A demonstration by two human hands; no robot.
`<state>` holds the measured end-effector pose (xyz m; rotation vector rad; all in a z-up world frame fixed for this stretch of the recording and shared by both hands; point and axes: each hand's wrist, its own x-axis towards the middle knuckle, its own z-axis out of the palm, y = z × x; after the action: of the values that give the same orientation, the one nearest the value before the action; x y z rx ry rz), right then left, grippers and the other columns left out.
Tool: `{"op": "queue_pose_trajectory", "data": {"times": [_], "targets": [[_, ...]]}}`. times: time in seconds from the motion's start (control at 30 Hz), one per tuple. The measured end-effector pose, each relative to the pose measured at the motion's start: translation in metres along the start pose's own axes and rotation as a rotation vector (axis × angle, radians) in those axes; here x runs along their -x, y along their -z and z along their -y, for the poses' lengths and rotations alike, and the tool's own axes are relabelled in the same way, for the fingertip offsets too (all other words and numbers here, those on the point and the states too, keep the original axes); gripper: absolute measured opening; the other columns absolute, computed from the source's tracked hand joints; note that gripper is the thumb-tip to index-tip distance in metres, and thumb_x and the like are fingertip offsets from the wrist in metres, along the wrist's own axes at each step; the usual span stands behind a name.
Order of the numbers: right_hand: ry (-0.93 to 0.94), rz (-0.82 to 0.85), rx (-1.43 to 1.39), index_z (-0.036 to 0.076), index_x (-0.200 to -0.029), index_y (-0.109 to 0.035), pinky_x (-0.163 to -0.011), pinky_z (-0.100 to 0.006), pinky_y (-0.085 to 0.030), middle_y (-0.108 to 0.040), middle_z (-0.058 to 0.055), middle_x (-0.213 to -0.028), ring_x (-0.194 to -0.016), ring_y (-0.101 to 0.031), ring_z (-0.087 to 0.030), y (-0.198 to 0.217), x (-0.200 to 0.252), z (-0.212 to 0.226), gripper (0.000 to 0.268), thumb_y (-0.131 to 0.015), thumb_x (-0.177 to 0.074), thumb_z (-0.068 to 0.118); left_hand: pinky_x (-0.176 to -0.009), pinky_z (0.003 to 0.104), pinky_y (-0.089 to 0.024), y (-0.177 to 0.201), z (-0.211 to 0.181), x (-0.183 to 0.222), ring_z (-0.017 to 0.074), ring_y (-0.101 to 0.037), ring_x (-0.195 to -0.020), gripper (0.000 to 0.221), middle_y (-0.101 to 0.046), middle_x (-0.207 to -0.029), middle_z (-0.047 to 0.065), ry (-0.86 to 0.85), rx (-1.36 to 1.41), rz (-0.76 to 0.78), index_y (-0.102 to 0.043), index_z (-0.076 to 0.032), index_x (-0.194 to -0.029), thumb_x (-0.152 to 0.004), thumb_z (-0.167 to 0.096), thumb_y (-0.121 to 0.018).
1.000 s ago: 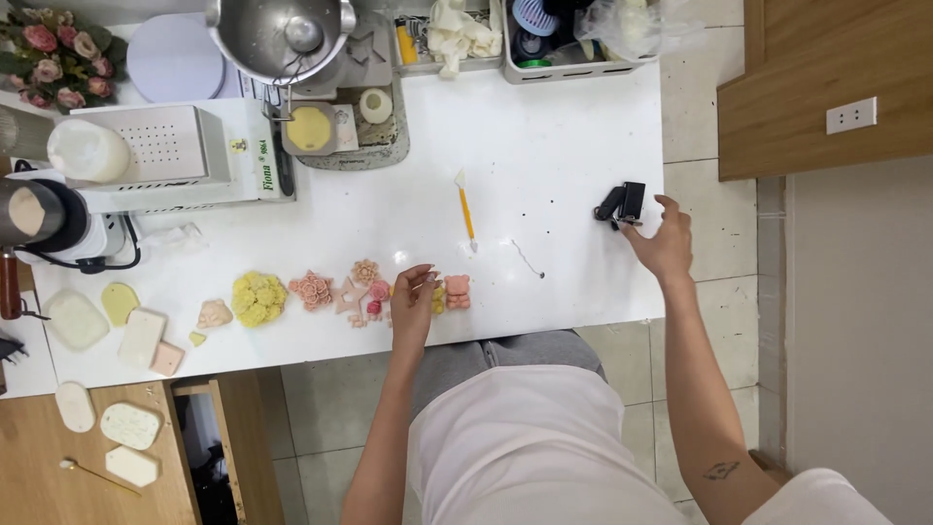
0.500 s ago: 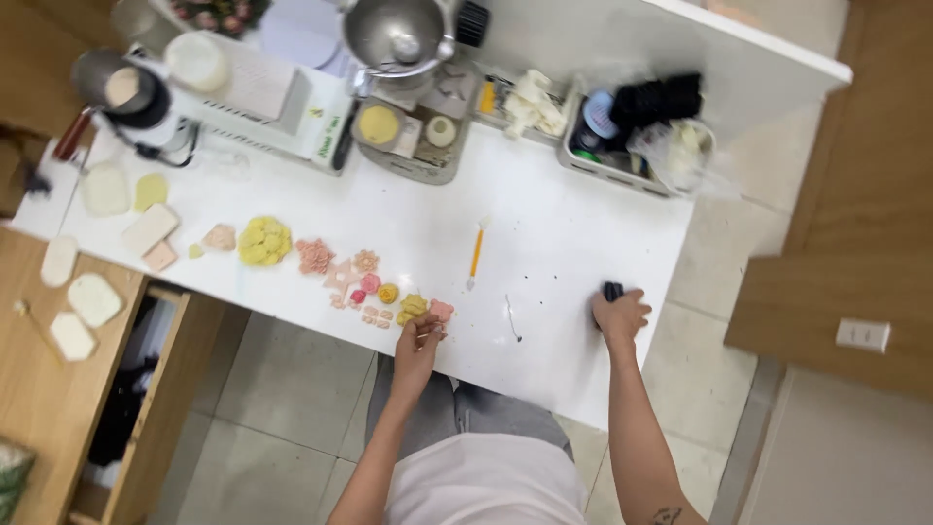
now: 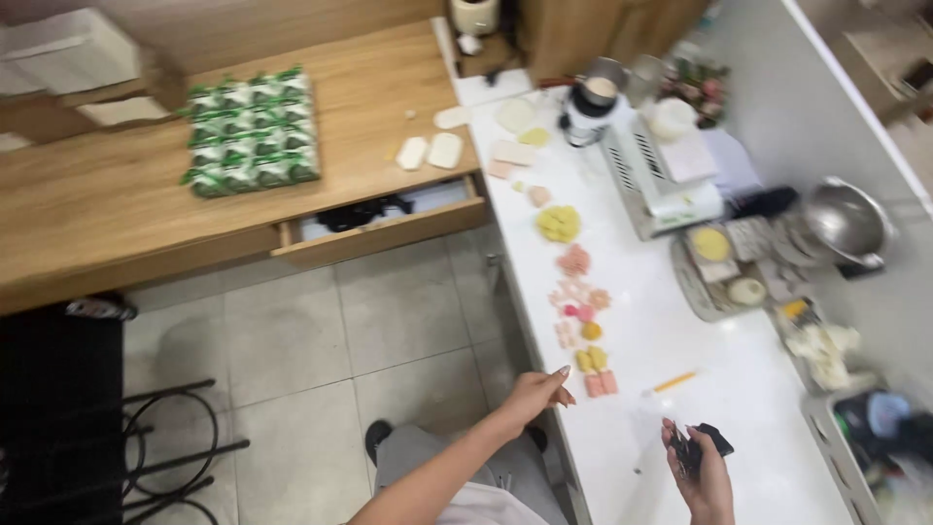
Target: Organizing and preparing small decorative wax shapes for candle making at a workbench.
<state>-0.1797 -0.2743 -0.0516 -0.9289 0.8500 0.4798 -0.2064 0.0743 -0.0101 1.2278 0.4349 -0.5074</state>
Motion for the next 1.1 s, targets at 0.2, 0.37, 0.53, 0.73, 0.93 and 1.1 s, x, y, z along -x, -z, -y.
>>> {"op": "queue_pose_trajectory", "data": {"times": [0.2,0.37,0.53,0.73,0.93,1.1], "targets": [[-0.007,0.277,0.173,-0.007,-0.125,-0.061,-0.069,-0.024,-0.057,-0.068,-0.012,-0.109,-0.089,-0.068,-0.017,-0.146,-0.048,-0.057,0.041,-0.056,-0.108,0.029,-0.088,0.024,-0.049,0.135,-0.012,0.111,0.0067,-0.068,-0.098,0.034,-0.074,-0.110,-0.005,-0.028,0.206,-0.113,-0.073,-0.014,-0.114,-0.108,-0.036,-0.047],[-0.010,0.399,0.240,0.019,-0.127,-0.054,-0.077,-0.029,-0.054,-0.067,-0.012,-0.122,-0.098,-0.064,-0.019,-0.313,-0.024,-0.179,0.025,-0.056,-0.110,0.037,-0.085,0.025,-0.050,0.312,0.067,0.181,0.0077,-0.068,-0.095,0.027,-0.075,-0.111,-0.002,-0.097,0.341,-0.406,-0.069,-0.014,-0.121,-0.106,-0.029,-0.052],[-0.086,0.521,0.298,0.017,-0.124,-0.055,-0.078,-0.031,-0.055,-0.066,-0.013,-0.119,-0.096,-0.062,-0.021,-0.473,0.104,-0.301,0.041,-0.051,-0.112,0.056,-0.085,0.026,-0.052,0.427,0.139,0.299,0.0084,-0.068,-0.092,0.025,-0.075,-0.108,0.001,-0.211,0.529,-0.709,-0.069,-0.011,-0.120,-0.104,-0.025,-0.056],[-0.218,0.764,0.714,0.017,-0.119,-0.060,-0.059,-0.026,-0.044,-0.066,-0.007,-0.105,-0.078,-0.057,-0.017,-0.595,0.121,-0.433,0.031,-0.054,-0.107,0.045,-0.079,0.027,-0.049,0.483,0.189,0.385,0.0098,-0.069,-0.092,0.025,-0.075,-0.110,0.001,-0.300,0.816,-1.025,-0.068,-0.013,-0.120,-0.101,-0.021,-0.053],[-0.492,0.895,0.928,0.014,-0.119,-0.063,-0.047,-0.023,-0.035,-0.060,-0.004,-0.087,-0.064,-0.048,-0.012,-0.705,0.141,-0.560,0.034,-0.063,-0.100,0.042,-0.089,0.024,-0.056,0.495,0.227,0.411,0.0106,-0.071,-0.100,0.029,-0.075,-0.115,0.003,-0.288,1.090,-1.133,-0.067,-0.012,-0.124,-0.102,-0.024,-0.053],[-0.469,0.895,1.066,0.015,-0.123,-0.062,-0.059,-0.028,-0.050,-0.065,-0.008,-0.099,-0.075,-0.060,-0.017,-0.820,0.188,-0.641,0.030,-0.060,-0.098,0.033,-0.083,0.025,-0.051,0.558,0.241,0.410,0.0114,-0.071,-0.098,0.031,-0.076,-0.114,0.002,-0.122,1.266,-1.233,-0.068,-0.012,-0.126,-0.101,-0.024,-0.054]]}}
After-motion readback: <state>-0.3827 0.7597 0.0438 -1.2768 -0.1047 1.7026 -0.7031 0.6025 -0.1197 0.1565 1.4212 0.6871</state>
